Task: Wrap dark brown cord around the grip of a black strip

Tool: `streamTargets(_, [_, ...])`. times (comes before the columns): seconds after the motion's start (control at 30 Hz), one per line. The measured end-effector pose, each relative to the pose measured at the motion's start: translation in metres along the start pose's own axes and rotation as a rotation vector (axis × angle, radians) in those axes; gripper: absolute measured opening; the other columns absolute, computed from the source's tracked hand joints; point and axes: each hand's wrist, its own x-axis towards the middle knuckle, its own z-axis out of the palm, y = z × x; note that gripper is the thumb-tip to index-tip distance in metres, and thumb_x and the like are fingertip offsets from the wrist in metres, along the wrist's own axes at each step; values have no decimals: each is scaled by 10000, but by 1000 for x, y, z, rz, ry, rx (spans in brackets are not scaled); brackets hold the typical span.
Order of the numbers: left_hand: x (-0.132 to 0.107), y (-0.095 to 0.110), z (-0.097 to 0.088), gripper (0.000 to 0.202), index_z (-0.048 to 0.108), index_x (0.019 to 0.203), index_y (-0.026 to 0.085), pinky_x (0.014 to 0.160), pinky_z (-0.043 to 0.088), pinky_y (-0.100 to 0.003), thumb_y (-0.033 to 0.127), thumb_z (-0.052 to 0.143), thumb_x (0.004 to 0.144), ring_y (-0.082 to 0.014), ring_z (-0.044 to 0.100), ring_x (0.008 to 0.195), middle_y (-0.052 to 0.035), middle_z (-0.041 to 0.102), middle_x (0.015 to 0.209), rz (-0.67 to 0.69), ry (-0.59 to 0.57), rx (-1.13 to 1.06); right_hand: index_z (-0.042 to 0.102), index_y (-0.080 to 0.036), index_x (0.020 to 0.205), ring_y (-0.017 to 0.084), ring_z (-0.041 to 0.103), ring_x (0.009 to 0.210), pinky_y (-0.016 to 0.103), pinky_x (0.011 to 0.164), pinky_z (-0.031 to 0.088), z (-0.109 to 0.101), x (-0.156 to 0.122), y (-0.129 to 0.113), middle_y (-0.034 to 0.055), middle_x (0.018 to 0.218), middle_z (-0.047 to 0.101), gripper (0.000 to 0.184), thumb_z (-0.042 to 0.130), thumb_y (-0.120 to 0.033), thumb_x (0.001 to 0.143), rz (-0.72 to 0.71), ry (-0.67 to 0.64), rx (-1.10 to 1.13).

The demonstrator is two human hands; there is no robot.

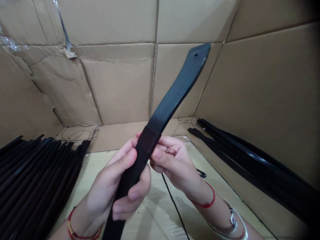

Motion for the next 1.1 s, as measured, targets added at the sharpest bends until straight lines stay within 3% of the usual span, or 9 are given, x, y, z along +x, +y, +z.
streamTargets(0.1, [2, -1, -6, 527, 548, 731, 150, 292, 306, -104, 443, 211, 1012, -27, 287, 274, 39, 398, 451, -147, -48, 50, 742, -162, 995, 30, 251, 466, 176, 396, 156, -1, 0, -2, -32, 605, 474, 281, 784, -299, 754, 21, 25, -23])
streamTargets(0.2, [5, -6, -5, 384, 562, 914, 157, 446, 425, -138, 478, 365, 988, -59, 479, 469, 0, 549, 628, 43, 288, 457, 744, -124, 924, 26, 295, 439, 167, 399, 237, 2, 1, -4, -56, 529, 455, 276, 830, -235, 687, 2, 155, -88])
streamTargets(0.3, [6, -11, 0, 319, 535, 1002, 178, 478, 360, -113, 486, 540, 920, -42, 428, 551, 31, 511, 701, 163, 510, 733, 734, -111, 924, 43, 381, 435, 180, 427, 340, 6, 2, -3, -59, 512, 481, 307, 844, -208, 655, 27, 232, -126])
streamTargets(0.5, [5, -5, 8, 347, 533, 910, 172, 387, 316, -132, 503, 440, 957, -32, 377, 437, 41, 488, 649, 105, 464, 590, 693, -131, 793, 25, 362, 424, 163, 378, 279, 5, 4, -2, -14, 590, 610, 142, 768, -249, 768, 32, 233, -107])
streamTargets(0.67, [-5, 1, 10, 389, 579, 904, 170, 384, 331, -112, 508, 398, 970, -25, 402, 403, 28, 533, 603, 108, 381, 541, 683, -138, 672, 14, 324, 420, 152, 370, 243, 7, 0, -6, -37, 524, 572, 144, 795, -200, 737, -69, 241, -129])
streamTargets(0.8, [-10, -1, 1, 457, 583, 895, 168, 358, 344, -122, 561, 358, 961, -39, 410, 357, 10, 554, 555, 53, 263, 378, 716, -153, 831, 37, 437, 467, 149, 415, 311, 6, -2, -8, -29, 562, 588, 183, 823, -240, 711, 48, 138, -19])
streamTargets(0.93, [-6, -4, -9, 595, 578, 818, 162, 302, 296, -138, 656, 266, 934, -61, 368, 306, 6, 503, 461, -177, 11, 173, 743, -131, 966, 108, 596, 614, 209, 561, 466, 0, -1, -9, 27, 674, 649, 326, 817, -325, 714, 145, -54, 5])
streamTargets(1.0, [-1, -5, -9, 626, 574, 842, 161, 335, 336, -153, 694, 253, 914, -75, 419, 344, -4, 526, 493, -197, 64, 274, 758, -123, 904, 113, 609, 636, 225, 609, 495, -3, 0, -8, 46, 714, 668, 258, 807, -305, 727, 83, -36, -18])
streamTargets(1.1, [5, -11, -4, 479, 517, 1105, 203, 514, 456, -195, 628, 472, 888, -111, 576, 572, -28, 650, 759, 95, 412, 708, 757, -134, 925, 88, 560, 558, 211, 558, 478, -2, 2, -3, 19, 667, 640, 230, 800, -250, 732, 39, 106, -42])
